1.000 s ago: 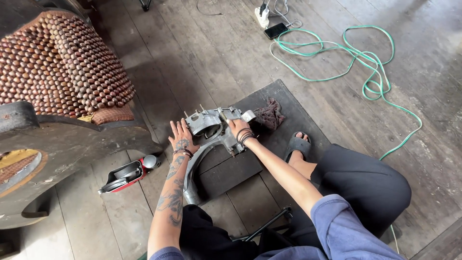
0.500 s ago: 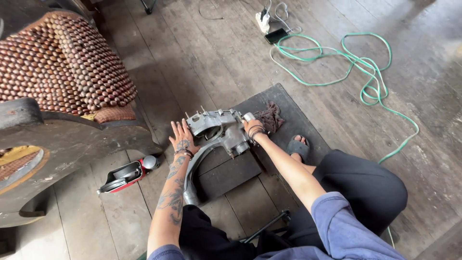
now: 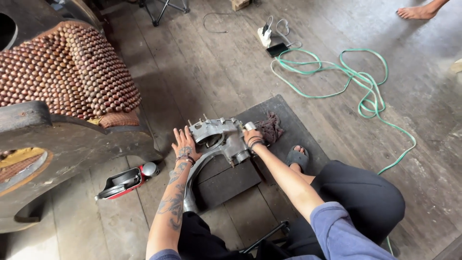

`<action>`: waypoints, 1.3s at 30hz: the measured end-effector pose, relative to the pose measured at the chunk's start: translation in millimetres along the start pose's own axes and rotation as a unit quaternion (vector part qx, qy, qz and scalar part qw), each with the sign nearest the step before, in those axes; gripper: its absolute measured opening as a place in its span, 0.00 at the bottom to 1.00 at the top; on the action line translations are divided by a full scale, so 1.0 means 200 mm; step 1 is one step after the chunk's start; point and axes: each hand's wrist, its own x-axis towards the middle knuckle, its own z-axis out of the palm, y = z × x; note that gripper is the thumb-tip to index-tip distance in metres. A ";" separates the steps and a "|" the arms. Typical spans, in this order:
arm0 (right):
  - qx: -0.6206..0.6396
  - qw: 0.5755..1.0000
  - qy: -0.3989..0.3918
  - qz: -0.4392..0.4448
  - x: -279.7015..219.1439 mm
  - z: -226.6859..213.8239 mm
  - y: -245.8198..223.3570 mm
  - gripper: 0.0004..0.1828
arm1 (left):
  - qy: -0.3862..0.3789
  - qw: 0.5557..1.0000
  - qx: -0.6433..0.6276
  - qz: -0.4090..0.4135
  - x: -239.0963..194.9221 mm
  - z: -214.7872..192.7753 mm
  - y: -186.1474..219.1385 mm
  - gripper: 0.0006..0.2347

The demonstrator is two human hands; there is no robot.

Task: Cleaning a motorcycle engine casing using a small hand tool to remove debris from crevices.

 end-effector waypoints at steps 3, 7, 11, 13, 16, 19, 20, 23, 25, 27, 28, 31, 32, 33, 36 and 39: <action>0.037 0.994 -0.029 -0.102 -0.47 -0.30 -0.37 0.36 | -0.003 1.000 0.006 -0.002 0.03 0.02 -0.01 0.60; 0.070 0.989 -0.008 -0.128 -0.46 -0.23 -0.41 0.34 | -0.007 1.000 0.013 -0.011 0.00 0.00 -0.01 0.58; 0.006 0.997 -0.001 -0.073 -0.26 -0.19 -0.22 0.37 | -0.002 1.000 0.014 0.009 -0.01 -0.01 -0.02 0.59; -0.001 0.999 0.005 -0.044 -0.18 -0.11 -0.14 0.39 | -0.004 1.000 0.023 0.015 -0.03 0.00 -0.03 0.60; -0.004 1.000 0.012 -0.014 -0.20 -0.15 -0.19 0.39 | -0.002 1.000 0.017 0.023 -0.02 -0.04 -0.01 0.58; 0.042 0.997 -0.020 -0.063 -0.36 -0.24 -0.31 0.39 | -0.003 1.000 0.004 0.002 0.02 -0.01 0.01 0.60; 0.056 0.995 -0.022 -0.076 -0.42 -0.26 -0.34 0.37 | -0.005 1.000 0.006 -0.001 0.02 0.00 0.00 0.60; 0.039 0.997 -0.023 -0.066 -0.33 -0.21 -0.25 0.37 | -0.011 1.000 0.012 -0.002 0.00 -0.01 -0.01 0.59; 0.011 0.999 -0.016 -0.045 -0.26 -0.16 -0.14 0.38 | -0.010 1.000 0.018 0.004 -0.03 -0.01 -0.01 0.59; 0.038 0.999 0.004 -0.011 -0.21 -0.18 -0.07 0.34 | -0.021 0.999 0.025 0.011 -0.03 -0.03 -0.01 0.59; 0.039 0.999 0.008 -0.013 -0.20 -0.15 -0.11 0.34 | -0.017 0.999 0.025 0.012 -0.01 -0.02 -0.01 0.59; 0.019 0.999 -0.012 -0.026 -0.28 -0.15 -0.24 0.38 | -0.004 1.000 0.027 -0.001 0.02 0.01 -0.02 0.60; 0.042 0.997 -0.023 -0.065 -0.40 -0.21 -0.32 0.37 | -0.007 1.000 0.023 -0.001 0.03 0.02 -0.03 0.60; 0.065 0.992 -0.035 -0.104 -0.52 -0.27 -0.39 0.35 | -0.010 1.000 0.019 -0.001 0.04 0.03 -0.03 0.61; 0.056 0.995 -0.015 -0.080 -0.39 -0.19 -0.33 0.34 | -0.009 1.000 0.012 -0.001 0.01 0.01 -0.02 0.60; -0.021 0.998 -0.014 -0.058 -0.16 -0.18 -0.18 0.33 | -0.019 1.000 0.015 0.009 -0.03 -0.04 -0.02 0.60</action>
